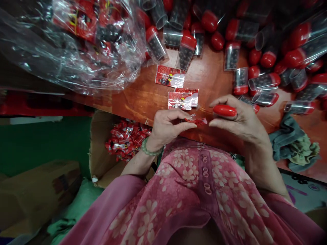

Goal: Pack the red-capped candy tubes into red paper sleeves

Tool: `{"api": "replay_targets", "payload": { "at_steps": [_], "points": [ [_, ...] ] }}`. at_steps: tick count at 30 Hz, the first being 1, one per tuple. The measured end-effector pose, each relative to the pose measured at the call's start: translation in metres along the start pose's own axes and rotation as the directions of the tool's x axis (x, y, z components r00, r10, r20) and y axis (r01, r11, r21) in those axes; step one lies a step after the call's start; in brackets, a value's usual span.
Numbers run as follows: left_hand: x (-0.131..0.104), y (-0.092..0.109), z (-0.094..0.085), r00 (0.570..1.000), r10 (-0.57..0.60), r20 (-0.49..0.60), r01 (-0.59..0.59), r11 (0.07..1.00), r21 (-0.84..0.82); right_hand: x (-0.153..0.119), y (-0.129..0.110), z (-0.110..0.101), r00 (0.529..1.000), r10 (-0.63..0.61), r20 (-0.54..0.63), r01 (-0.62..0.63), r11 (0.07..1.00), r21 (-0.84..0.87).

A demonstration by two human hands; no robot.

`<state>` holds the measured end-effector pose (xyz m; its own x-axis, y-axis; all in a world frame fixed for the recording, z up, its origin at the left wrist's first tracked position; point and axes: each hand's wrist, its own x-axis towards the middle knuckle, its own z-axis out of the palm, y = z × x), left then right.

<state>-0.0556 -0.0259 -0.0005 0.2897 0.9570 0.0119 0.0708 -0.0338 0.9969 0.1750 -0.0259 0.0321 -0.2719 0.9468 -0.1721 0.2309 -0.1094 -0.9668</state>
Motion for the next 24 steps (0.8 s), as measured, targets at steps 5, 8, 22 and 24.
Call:
{"api": "replay_targets", "payload": {
  "at_steps": [5,8,22,24],
  "points": [
    [-0.002,-0.006,-0.001,0.962,0.274,-0.005,-0.267,0.942,0.204,-0.005,-0.009,-0.018,0.992,0.031,0.121,-0.004,0.975,-0.221],
    [-0.001,-0.004,-0.001,0.939,0.341,0.046,-0.340,0.900,0.274,-0.004,-0.018,-0.019,0.971,0.041,0.237,0.055,0.921,-0.385],
    [-0.006,-0.012,0.000,0.900,0.415,0.137,-0.437,0.851,0.291,0.006,-0.031,-0.014,0.876,0.160,0.455,0.222,0.704,-0.674],
    [-0.007,-0.015,0.001,0.910,0.386,0.149,-0.413,0.861,0.296,0.007,-0.029,-0.014,0.867,0.178,0.465,0.230,0.685,-0.692]
  ]
}}
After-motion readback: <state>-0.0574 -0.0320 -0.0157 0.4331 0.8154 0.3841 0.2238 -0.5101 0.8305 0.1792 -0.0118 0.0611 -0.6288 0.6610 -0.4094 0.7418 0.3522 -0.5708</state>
